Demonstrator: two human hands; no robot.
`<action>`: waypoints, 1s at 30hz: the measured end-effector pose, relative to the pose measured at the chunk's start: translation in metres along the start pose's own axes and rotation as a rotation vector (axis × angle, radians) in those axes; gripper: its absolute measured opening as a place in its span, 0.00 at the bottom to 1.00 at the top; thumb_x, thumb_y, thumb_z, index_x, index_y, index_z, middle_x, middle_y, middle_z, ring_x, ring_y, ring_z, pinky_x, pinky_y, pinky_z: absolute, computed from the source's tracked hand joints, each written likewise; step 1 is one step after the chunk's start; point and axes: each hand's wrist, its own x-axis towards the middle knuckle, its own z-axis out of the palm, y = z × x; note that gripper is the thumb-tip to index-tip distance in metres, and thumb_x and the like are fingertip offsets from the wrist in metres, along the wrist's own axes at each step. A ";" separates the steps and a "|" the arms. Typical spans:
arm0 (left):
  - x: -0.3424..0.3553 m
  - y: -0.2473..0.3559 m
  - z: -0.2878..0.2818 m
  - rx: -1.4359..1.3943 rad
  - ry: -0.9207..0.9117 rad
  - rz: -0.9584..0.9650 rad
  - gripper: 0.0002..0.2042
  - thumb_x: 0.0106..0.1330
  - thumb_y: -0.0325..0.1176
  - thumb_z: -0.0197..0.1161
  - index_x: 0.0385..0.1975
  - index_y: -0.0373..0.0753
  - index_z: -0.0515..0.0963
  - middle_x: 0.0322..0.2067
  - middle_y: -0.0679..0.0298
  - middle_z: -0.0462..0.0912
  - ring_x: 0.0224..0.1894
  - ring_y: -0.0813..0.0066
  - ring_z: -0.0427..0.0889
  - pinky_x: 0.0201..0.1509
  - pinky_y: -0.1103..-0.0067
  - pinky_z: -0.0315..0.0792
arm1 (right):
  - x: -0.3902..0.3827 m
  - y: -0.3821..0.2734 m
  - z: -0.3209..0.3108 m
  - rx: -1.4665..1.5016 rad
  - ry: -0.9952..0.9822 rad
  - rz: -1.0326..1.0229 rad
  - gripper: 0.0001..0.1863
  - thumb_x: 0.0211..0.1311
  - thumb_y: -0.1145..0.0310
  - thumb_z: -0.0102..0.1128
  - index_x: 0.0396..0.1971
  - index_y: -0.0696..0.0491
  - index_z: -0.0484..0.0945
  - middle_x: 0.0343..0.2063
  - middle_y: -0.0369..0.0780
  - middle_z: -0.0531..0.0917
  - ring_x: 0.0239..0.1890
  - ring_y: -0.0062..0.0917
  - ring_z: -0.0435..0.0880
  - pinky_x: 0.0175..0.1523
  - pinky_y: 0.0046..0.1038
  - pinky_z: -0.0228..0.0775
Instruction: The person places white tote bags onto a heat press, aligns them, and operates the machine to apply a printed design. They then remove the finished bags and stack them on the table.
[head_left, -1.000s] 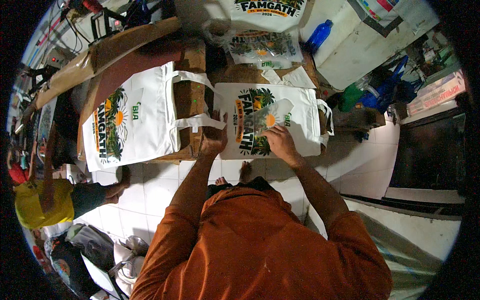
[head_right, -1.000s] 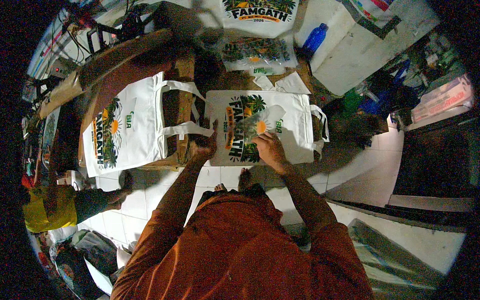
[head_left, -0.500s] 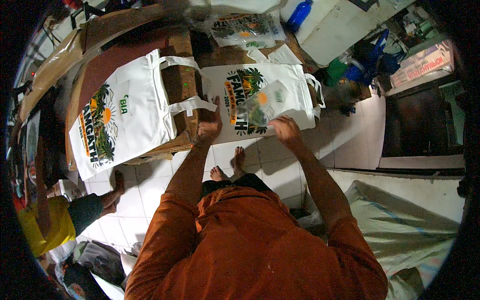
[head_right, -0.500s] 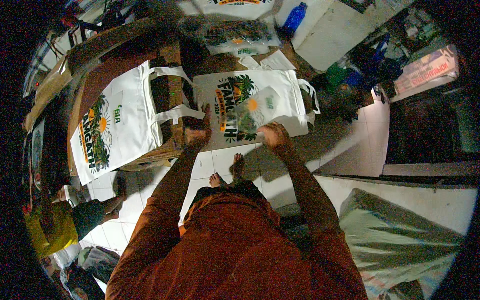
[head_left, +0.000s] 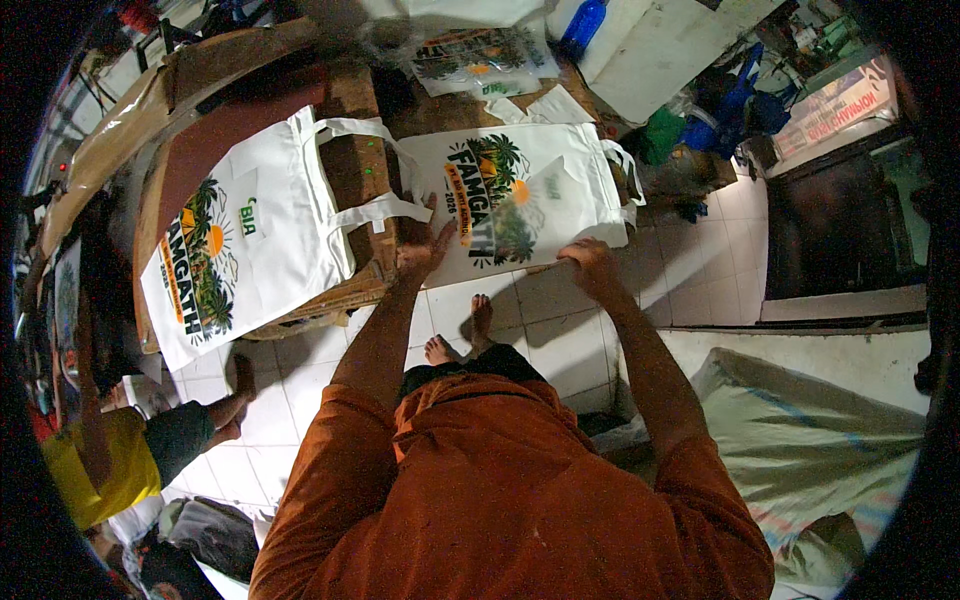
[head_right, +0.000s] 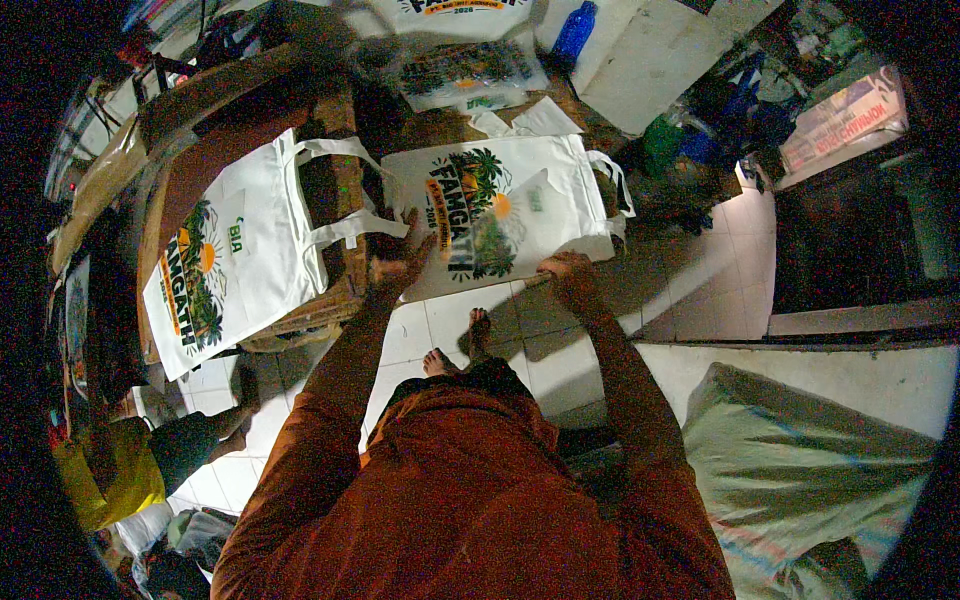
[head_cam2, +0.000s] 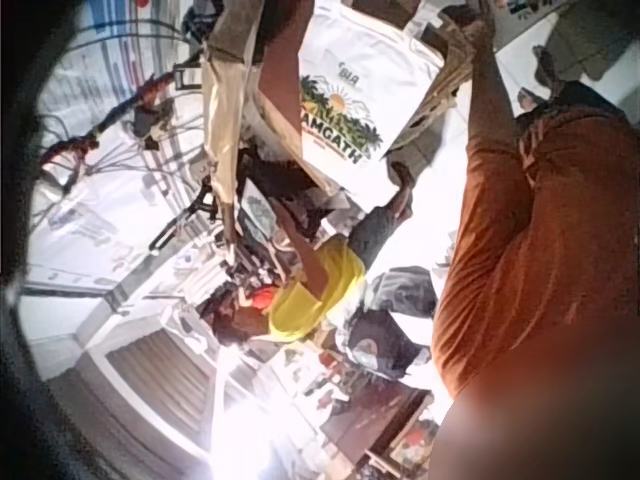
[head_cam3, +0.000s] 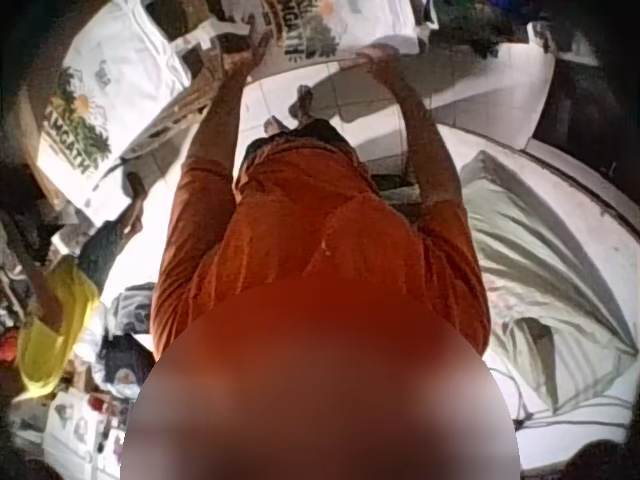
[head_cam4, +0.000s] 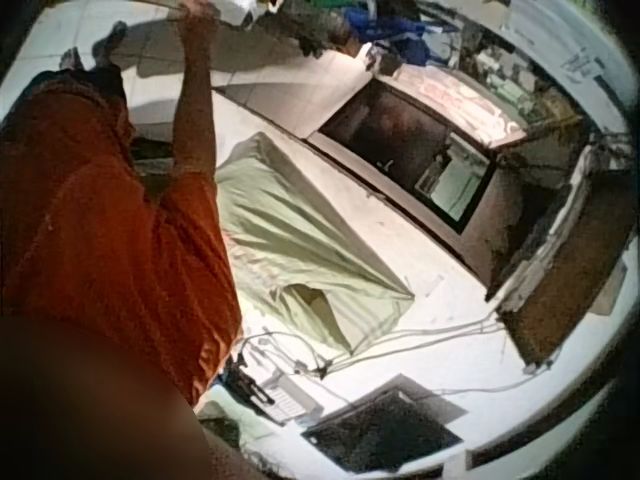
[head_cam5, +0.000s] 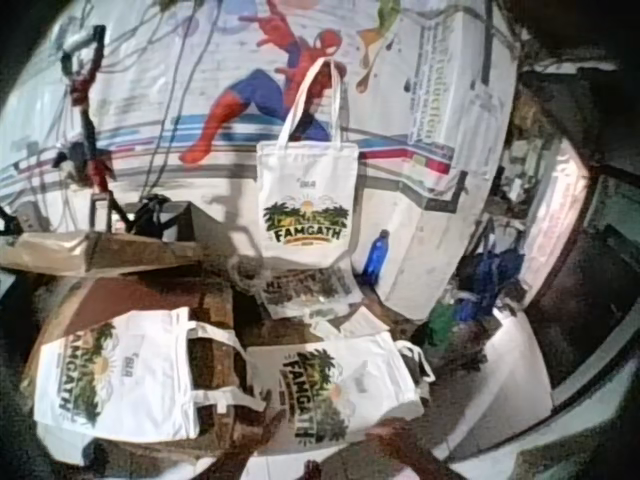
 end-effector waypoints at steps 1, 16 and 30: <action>0.002 0.002 -0.001 -0.388 0.021 -0.081 0.31 0.72 0.57 0.51 0.69 0.45 0.65 0.71 0.50 0.61 0.72 0.47 0.59 0.73 0.50 0.54 | -0.002 0.001 -0.003 -0.033 -0.001 0.013 0.08 0.56 0.78 0.60 0.33 0.50 0.84 0.34 0.42 0.87 0.44 0.40 0.84 0.53 0.42 0.72; 0.011 0.004 0.009 -1.155 0.048 -0.255 0.38 0.70 0.65 0.48 0.72 0.45 0.62 0.74 0.53 0.56 0.75 0.48 0.54 0.77 0.51 0.47 | -0.031 0.040 -0.026 -0.129 -0.066 0.114 0.06 0.59 0.75 0.61 0.33 0.53 0.86 0.36 0.44 0.87 0.43 0.39 0.84 0.51 0.41 0.75; 0.004 -0.004 0.039 -1.069 0.060 -0.344 0.31 0.72 0.61 0.42 0.69 0.52 0.65 0.72 0.59 0.61 0.72 0.51 0.59 0.74 0.47 0.50 | 0.097 -0.099 0.048 0.539 -0.086 0.658 0.27 0.62 0.51 0.69 0.48 0.58 0.77 0.27 0.41 0.84 0.32 0.30 0.86 0.40 0.30 0.79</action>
